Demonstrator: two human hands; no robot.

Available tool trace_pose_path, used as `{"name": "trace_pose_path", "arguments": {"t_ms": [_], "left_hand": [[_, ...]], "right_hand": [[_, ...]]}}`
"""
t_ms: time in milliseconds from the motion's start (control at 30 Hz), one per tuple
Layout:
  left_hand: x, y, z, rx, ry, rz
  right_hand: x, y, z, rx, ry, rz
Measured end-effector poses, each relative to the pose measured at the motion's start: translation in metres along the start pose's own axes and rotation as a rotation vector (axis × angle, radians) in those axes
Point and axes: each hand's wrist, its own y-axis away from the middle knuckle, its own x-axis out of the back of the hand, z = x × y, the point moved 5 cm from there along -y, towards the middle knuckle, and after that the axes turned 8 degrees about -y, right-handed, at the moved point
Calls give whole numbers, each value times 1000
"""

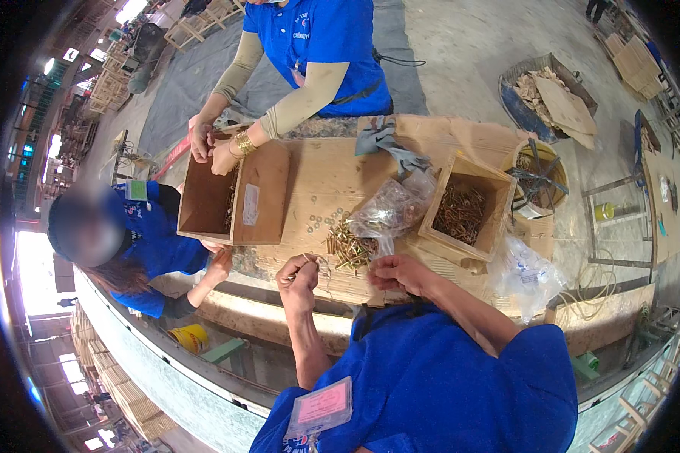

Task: The person sorts small metal hardware components, such as screws and washers, from a plastic bag into a wooden box. The person works alongside two other individuals at a table in a workshop, picking up items one by one and placing them into the container.

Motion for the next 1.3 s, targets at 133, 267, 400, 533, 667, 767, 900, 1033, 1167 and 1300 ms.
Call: {"name": "trace_pose_path", "arguments": {"t_ms": [133, 267, 400, 533, 667, 767, 900, 1033, 1167, 1300], "left_hand": [[0, -5, -7, 17, 331, -48], [-12, -5, -9, -28, 553, -159], [-17, -3, 8, -166, -124, -58], [-8, -2, 9, -85, -196, 66], [-2, -4, 8, -31, 149, 46], [3, -5, 0, -87, 585, -133], [0, -12, -11, -82, 837, -257], [16, -18, -33, -29, 828, -137], [38, -29, -59, 84, 529, 75], [51, -49, -102, 228, 39, 153]], "right_hand": [[-6, 2, -6, -24, -8, 21], [-7, 1, -13, -6, 44, 66], [0, 0, -15, 18, 31, 78], [7, -8, -11, 90, 29, -62], [3, -9, -10, 81, 20, -62], [-6, -6, -10, 54, 40, -33], [-9, -3, -6, 7, 89, -25], [-7, 1, -8, 48, 52, -10], [6, -1, -8, 119, -13, 22], [0, 1, -9, 81, -13, -6]]}}
